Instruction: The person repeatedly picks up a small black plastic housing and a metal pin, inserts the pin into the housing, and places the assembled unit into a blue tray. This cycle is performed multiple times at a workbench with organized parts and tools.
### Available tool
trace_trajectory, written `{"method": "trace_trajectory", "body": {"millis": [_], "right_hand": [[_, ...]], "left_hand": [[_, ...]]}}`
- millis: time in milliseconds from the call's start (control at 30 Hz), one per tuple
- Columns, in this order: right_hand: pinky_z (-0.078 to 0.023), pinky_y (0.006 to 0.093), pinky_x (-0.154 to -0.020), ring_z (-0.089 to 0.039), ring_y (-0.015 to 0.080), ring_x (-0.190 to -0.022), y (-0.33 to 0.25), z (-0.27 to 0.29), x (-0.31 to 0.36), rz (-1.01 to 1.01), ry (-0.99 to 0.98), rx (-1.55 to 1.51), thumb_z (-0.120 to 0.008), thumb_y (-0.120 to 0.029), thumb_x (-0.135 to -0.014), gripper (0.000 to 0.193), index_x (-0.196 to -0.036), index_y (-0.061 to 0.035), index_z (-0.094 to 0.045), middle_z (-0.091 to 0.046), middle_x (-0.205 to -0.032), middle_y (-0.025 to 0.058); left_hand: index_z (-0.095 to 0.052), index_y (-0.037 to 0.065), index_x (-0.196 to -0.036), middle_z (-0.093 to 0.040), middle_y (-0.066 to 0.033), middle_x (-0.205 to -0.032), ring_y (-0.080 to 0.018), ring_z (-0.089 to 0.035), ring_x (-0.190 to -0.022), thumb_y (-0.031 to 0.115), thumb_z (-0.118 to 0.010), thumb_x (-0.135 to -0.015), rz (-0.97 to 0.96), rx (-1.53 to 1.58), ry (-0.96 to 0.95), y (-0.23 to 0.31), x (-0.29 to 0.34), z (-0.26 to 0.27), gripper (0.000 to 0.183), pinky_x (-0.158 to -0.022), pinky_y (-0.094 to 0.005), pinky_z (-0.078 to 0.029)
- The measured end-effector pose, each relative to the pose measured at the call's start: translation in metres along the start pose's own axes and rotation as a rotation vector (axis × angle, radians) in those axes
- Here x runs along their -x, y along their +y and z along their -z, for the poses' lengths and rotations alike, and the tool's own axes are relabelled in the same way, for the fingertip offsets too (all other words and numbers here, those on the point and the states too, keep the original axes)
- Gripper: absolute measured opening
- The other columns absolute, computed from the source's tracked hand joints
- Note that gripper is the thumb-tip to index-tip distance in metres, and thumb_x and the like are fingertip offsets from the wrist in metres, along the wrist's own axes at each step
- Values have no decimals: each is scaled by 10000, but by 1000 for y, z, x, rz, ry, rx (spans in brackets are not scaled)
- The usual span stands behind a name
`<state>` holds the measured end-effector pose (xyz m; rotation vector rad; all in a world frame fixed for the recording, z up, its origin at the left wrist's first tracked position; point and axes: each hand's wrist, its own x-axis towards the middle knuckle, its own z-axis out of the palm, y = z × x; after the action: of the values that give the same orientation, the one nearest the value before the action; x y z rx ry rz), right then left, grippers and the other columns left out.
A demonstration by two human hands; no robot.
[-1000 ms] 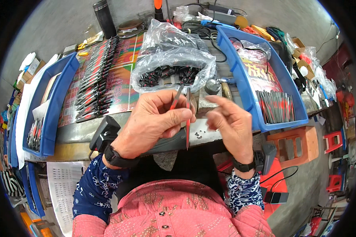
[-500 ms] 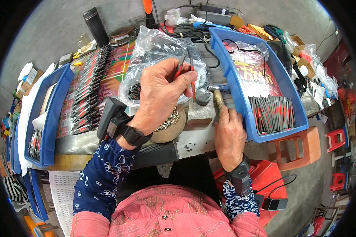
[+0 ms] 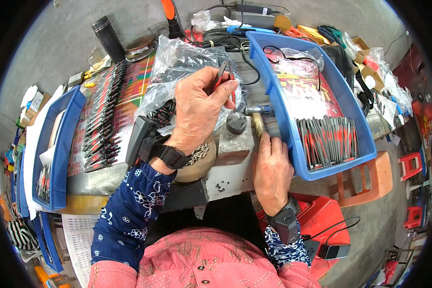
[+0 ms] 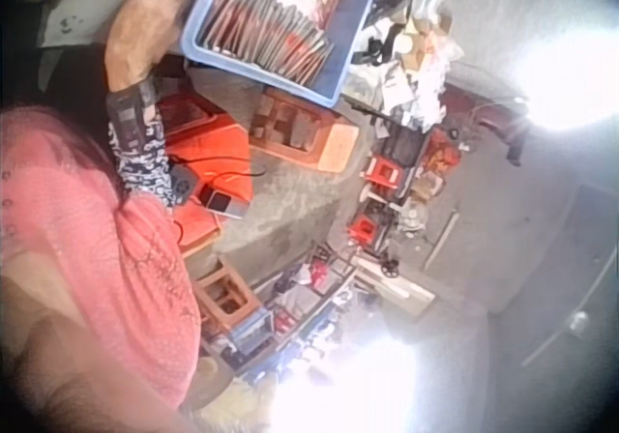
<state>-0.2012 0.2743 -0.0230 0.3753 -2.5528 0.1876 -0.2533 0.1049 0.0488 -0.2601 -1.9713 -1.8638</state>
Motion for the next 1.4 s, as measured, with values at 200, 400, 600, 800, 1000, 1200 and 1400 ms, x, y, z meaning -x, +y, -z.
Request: {"method": "trace_trajectory", "body": {"millis": [200, 400, 600, 800, 1000, 1200, 1400], "right_hand": [[-536, 354, -679, -584, 261, -858, 1, 1, 1, 14, -13, -31, -578, -55, -841, 325, -1161, -1, -563, -533, -907, 100], [-533, 350, -680, -584, 259, -858, 2, 2, 1, 16, -17, -22, -579, -55, -837, 325, -1157, 1, -563, -534, -910, 98], [-517, 439, -745, -560, 352, -939, 2, 2, 2, -51, -121, -137, -583, -29, -827, 419, -1239, 17, -524, -533, -1003, 155], [-520, 432, -744, -565, 349, -937, 1, 2, 2, -40, -97, -137, -571, -12, -826, 407, -1229, 26, -530, -539, -996, 159], [-522, 433, -746, -568, 348, -935, 0, 2, 0, -43, -99, -120, -554, -2, -830, 388, -1216, 27, -536, -540, -989, 163], [-526, 424, -729, -586, 359, -881, -2, 2, 0, -46, -69, -133, -534, 24, -842, 339, -1181, 44, -532, -542, -954, 176], [-509, 455, -706, -593, 404, -778, -7, 21, -3, -113, -38, -231, -551, 32, -833, 367, -1198, 53, -514, -546, -920, 214]], "left_hand": [[-659, -23, -940, -667, -33, -796, -77, -611, -620, 38, -684, -893, -11, 15, -15, -6, -1, -1, 80, -565, -198, -474], [-661, -21, -944, -664, -27, -794, -75, -611, -620, 34, -688, -891, -6, 32, -6, -7, 1, -3, 81, -562, -194, -469], [-664, -19, -953, -664, -20, -788, -67, -608, -615, 36, -689, -891, -34, -19, -7, -6, 1, -2, 86, -553, -187, -459], [-668, -19, -937, -660, -16, -778, -62, -603, -610, 30, -698, -882, -38, 22, -9, -7, 3, -3, 80, -543, -187, -452], [-662, -29, -927, -654, -20, -783, -60, -595, -603, 17, -698, -876, -44, 18, -5, -11, 3, -4, 78, -546, -199, -471], [-658, -33, -923, -650, -22, -777, -62, -586, -596, 12, -693, -877, -59, 29, -5, -15, 4, -7, 73, -548, -205, -481], [-664, -19, -938, -628, -4, -712, -48, -578, -582, -18, -683, -855, -40, 22, -42, -18, 8, -8, 85, -512, -210, -480]]}}
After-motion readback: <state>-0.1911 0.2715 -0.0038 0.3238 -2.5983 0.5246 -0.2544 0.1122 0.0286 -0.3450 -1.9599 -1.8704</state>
